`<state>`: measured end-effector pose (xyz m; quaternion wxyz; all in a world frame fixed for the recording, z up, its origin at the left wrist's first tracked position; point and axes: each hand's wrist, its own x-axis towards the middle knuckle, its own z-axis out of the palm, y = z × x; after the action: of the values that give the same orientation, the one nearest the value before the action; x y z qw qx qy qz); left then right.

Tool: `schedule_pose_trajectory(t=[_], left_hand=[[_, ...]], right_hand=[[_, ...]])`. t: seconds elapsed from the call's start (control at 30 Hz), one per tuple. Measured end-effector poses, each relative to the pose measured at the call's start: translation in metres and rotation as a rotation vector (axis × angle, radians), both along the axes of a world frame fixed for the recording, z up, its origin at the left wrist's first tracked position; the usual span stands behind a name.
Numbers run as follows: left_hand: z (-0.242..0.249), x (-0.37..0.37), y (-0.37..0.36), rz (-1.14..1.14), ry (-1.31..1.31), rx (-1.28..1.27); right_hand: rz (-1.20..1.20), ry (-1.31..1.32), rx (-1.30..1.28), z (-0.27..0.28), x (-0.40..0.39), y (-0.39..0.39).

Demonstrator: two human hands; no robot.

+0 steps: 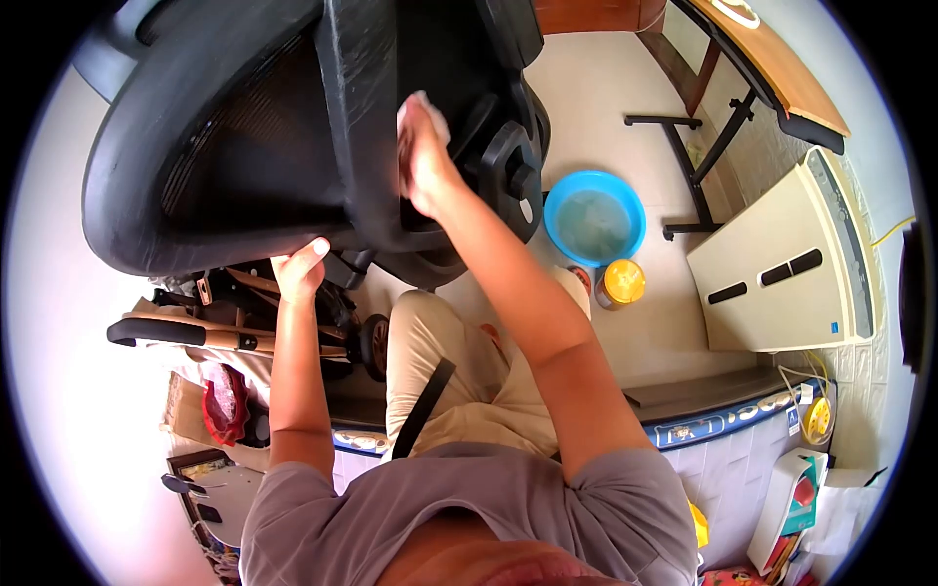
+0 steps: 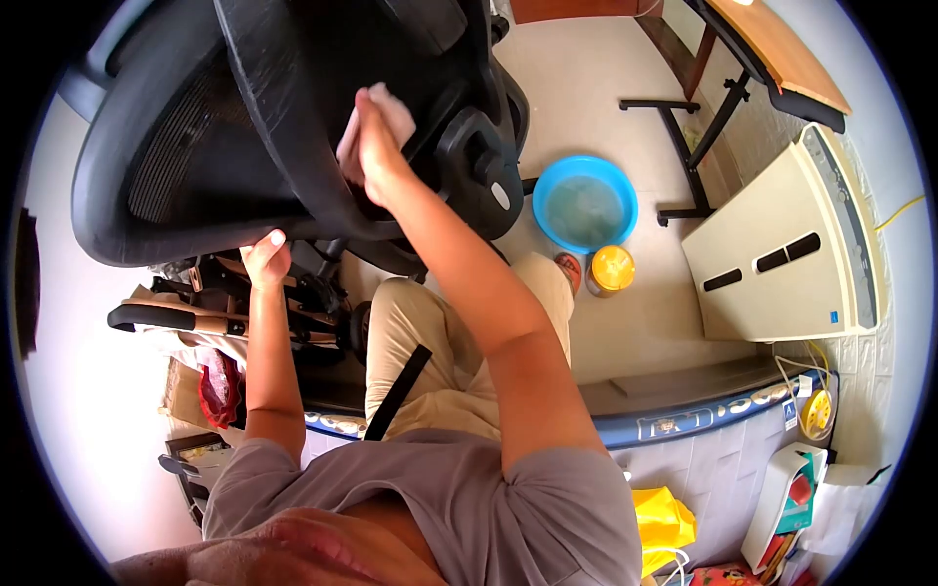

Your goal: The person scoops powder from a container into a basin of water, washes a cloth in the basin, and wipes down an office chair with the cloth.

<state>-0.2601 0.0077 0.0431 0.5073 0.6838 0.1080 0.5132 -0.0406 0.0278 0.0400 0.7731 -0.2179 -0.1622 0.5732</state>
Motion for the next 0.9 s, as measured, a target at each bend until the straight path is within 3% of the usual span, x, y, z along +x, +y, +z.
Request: schedule_pose_trajectory(t=[0.03,0.1,0.2,0.33,0.47,0.57,0.67,0.73,0.77,0.83,0.9], left_hand=[[0.004,0.006,-0.005,0.025,-0.033,-0.029],[0.014,0.016,-0.017,0.073,-0.101,-0.076],[0.007,0.006,-0.012,0.055,-0.084,-0.095],[0.014,0.015,-0.019,0.042,-0.085,-0.100],[0.014,0.025,-0.021,0.035,-0.075,-0.073],[0.015,0.032,-0.024,0.020,-0.058,-0.070],[0.002,0.027,-0.012,-0.054,-0.018,0.024],[0.004,0.031,-0.013,-0.006,-0.003,-0.006],[0.003,0.032,-0.012,-0.001,-0.002,0.003],[0.016,0.045,-0.024,0.075,-0.051,-0.085],[0.018,0.053,-0.025,0.118,-0.091,-0.082]], right_hand=[[-0.167,-0.057,0.082,0.015,0.008,-0.001],[-0.230,-0.317,0.186,0.052,0.049,-0.016],[-0.453,-0.536,0.313,0.083,0.089,0.023],[-0.692,-0.539,0.187,0.094,0.128,0.085],[-0.827,-0.387,-0.014,0.069,0.133,0.124],[-0.707,-0.263,-0.156,0.040,0.129,0.138],[-0.426,-0.276,-0.309,-0.006,0.120,0.145],[-0.782,-0.313,-0.332,-0.021,0.089,0.159],[-0.386,-0.298,-0.371,-0.022,0.089,0.136],[0.076,-0.280,-0.482,0.019,0.069,0.048],[0.115,-0.220,-0.310,-0.015,0.050,0.044]])
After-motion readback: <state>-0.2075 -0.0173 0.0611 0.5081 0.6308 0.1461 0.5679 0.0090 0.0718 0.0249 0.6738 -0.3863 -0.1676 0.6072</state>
